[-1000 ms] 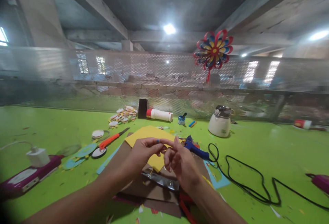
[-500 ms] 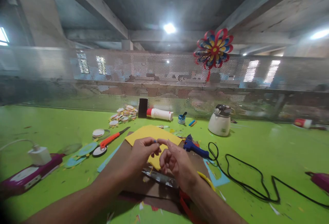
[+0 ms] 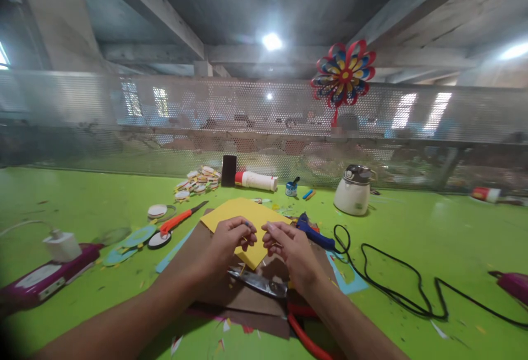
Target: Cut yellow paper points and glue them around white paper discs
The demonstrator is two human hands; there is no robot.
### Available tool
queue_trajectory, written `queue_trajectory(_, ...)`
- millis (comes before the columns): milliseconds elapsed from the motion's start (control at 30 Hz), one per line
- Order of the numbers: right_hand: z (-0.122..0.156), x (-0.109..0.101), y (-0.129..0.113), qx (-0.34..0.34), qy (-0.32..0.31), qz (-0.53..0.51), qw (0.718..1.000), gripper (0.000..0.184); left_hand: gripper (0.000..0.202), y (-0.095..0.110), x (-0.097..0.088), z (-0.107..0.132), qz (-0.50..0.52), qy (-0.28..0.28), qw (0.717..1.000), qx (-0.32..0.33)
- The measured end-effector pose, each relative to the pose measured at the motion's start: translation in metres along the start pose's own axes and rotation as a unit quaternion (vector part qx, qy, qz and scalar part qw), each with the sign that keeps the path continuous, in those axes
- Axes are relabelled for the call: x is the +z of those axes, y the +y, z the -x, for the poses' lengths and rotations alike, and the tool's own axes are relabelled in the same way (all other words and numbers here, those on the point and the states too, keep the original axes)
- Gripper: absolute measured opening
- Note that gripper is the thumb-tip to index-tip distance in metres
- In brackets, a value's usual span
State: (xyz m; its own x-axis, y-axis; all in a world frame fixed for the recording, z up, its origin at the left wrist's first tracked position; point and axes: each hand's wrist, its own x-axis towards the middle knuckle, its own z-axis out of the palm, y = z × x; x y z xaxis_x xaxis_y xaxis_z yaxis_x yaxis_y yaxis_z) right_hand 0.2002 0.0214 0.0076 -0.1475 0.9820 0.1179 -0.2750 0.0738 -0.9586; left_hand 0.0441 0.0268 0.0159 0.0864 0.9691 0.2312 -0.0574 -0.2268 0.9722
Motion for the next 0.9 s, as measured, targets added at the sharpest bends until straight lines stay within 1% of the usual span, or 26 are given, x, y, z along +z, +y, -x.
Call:
queue_trajectory(167,-0.001,-0.002,0.006,-0.01,-0.016,0.031,0.999,0.033,0.013,0.004,0.002,0.005,0.029,-0.022,0.999,-0.007)
queue_trajectory(267,-0.001,-0.001,0.007,-0.045,-0.023,0.071,0.996,0.035,0.015,0.004,0.003,0.006,0.034,-0.029,0.999,-0.008)
queue_trajectory(367,-0.001,-0.001,0.005,-0.079,-0.005,0.098,0.992,0.034,0.014,0.004,0.004,0.005,0.037,-0.031,0.999,-0.008)
queue_trajectory(467,0.0,-0.002,0.002,-0.098,0.013,0.095,0.991,0.032,0.013,0.004,0.004,0.004,0.04,-0.026,0.999,-0.007)
queue_trajectory(567,0.002,-0.003,0.001,-0.118,-0.015,0.106,0.987,0.03,0.013,0.001,0.004,0.003,0.043,-0.033,0.999,-0.005)
queue_trajectory(667,0.005,-0.004,0.001,-0.161,-0.037,0.15,0.975,0.025,0.01,-0.004,0.004,0.003,0.059,-0.07,0.996,0.006)
queue_trajectory(767,0.006,-0.005,0.0,-0.229,-0.021,0.212,0.95,0.021,0.018,-0.006,0.005,0.003,0.094,-0.109,0.989,0.025)
queue_trajectory(833,0.006,-0.005,-0.001,-0.249,-0.017,0.225,0.942,0.023,0.022,-0.005,0.007,0.004,0.097,-0.108,0.989,0.032)
queue_trajectory(900,0.006,-0.005,-0.002,-0.248,-0.029,0.212,0.945,0.026,0.024,-0.001,0.009,0.006,0.08,-0.093,0.992,0.037)
